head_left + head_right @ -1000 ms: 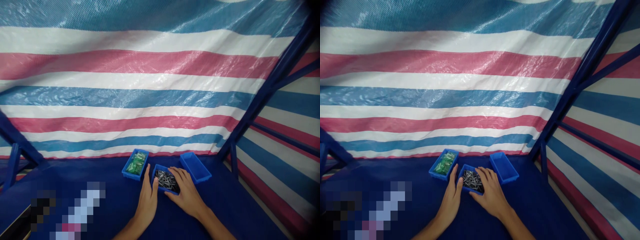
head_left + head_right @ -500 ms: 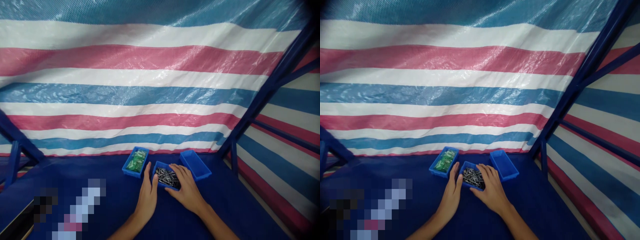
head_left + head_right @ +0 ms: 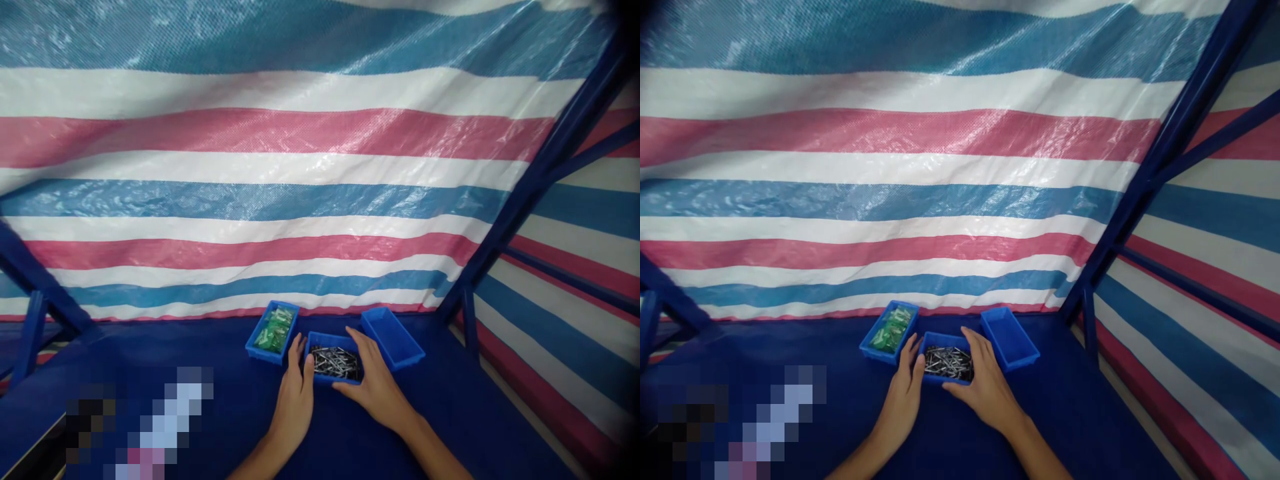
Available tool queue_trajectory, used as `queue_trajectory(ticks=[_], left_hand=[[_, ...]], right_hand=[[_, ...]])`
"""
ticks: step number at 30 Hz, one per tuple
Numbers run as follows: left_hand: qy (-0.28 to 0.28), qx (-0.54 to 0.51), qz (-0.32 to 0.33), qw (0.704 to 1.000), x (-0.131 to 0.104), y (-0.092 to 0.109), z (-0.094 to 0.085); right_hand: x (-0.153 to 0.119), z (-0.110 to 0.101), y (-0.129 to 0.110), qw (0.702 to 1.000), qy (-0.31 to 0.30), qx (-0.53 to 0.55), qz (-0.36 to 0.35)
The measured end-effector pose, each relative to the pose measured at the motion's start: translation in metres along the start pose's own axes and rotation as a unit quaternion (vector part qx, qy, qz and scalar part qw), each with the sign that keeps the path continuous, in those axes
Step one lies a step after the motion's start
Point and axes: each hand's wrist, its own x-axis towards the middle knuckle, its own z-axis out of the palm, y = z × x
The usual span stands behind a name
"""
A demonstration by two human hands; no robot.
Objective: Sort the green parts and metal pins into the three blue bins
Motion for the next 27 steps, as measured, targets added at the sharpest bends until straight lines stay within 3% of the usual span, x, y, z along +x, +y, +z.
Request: queue_trajectory(ticks=[6, 9, 19, 27], left_hand=[[0.008, 0.082, 0.012, 0.997, 0.002, -0.009, 0.0], [0.008, 0.104, 0.033, 0.994, 0.005, -0.012, -0.002], [-0.024, 0.083, 0.047, 0.995, 0.004, -0.006, -0.007], [-0.024, -0.016, 0.04, 0.999, 0.004, 0.0, -0.005]], right_hand=[[0.001, 0.01, 0.009, 0.99, 0.009, 0.079, 0.114], [0.0, 0.011, 0.012, 0.985, -0.007, 0.116, 0.13], [-0.001, 0.01, 0.02, 0.984, 0.005, 0.152, 0.09], [0.005, 0.003, 0.018, 0.99, 0.008, 0.135, 0.048]])
